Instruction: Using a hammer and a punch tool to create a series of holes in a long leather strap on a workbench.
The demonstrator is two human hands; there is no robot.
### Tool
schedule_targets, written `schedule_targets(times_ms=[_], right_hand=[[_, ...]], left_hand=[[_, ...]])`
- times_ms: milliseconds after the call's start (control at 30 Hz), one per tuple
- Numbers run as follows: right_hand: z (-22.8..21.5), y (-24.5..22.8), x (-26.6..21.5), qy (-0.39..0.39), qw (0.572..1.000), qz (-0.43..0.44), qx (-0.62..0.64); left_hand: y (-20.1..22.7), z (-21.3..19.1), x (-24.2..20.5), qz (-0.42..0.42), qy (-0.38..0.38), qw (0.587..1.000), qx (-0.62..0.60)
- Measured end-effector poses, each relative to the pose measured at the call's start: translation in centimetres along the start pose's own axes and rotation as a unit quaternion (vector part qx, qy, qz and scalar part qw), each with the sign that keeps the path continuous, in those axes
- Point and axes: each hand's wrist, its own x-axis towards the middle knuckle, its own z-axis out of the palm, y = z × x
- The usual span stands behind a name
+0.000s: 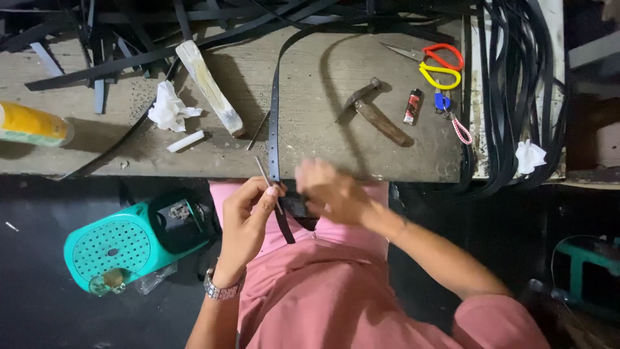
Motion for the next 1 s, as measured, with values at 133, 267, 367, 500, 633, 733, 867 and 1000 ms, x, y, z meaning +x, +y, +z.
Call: schedule_targets(times_ms=[133,267,367,500,633,733,867,1000], right_hand=[[1.7,4.2,3.6,0.025,0.984,0.133,-0.114],[2.5,0.6,6.2,-0.185,0.923,0.205,-0.268],[3.1,-2.6,2.6,-0.192,0.953,0.067,-0.223],[3.4,-3.8,-3.4,-0.078,0.996,-0.031,0.008],[1.3,1.1,-6.4,0.020,0.989,0.105,-0.097],[-1.0,1.5,-4.7,0.165,0.912,0.287,-0.244],[-0.9,-2.9,-2.3,-0.146,0.940,0.275,-0.142],[-0.8,-6.5,-1.0,0.157,0.759,0.352,0.525]], left_hand=[[0.2,0.6,-0.3,0.005,-0.004,1.000,0.001],[0.6,0.6,-0.4,-0.002,-0.005,1.000,0.014],[-0.3,0.6,-0.6,-0.009,-0.006,1.000,0.014],[-0.9,0.7,-0.1,-0.016,-0.018,1.000,0.013],[-1.4,0.9,-0.1,-0.026,-0.023,0.999,0.005],[-1.9,1.1,-0.1,-0.029,-0.022,0.999,0.010],[-3.5,2.1,0.1,-0.037,-0.035,0.998,0.026],[-4.1,3.4,0.2,-0.003,-0.059,0.998,0.038]])
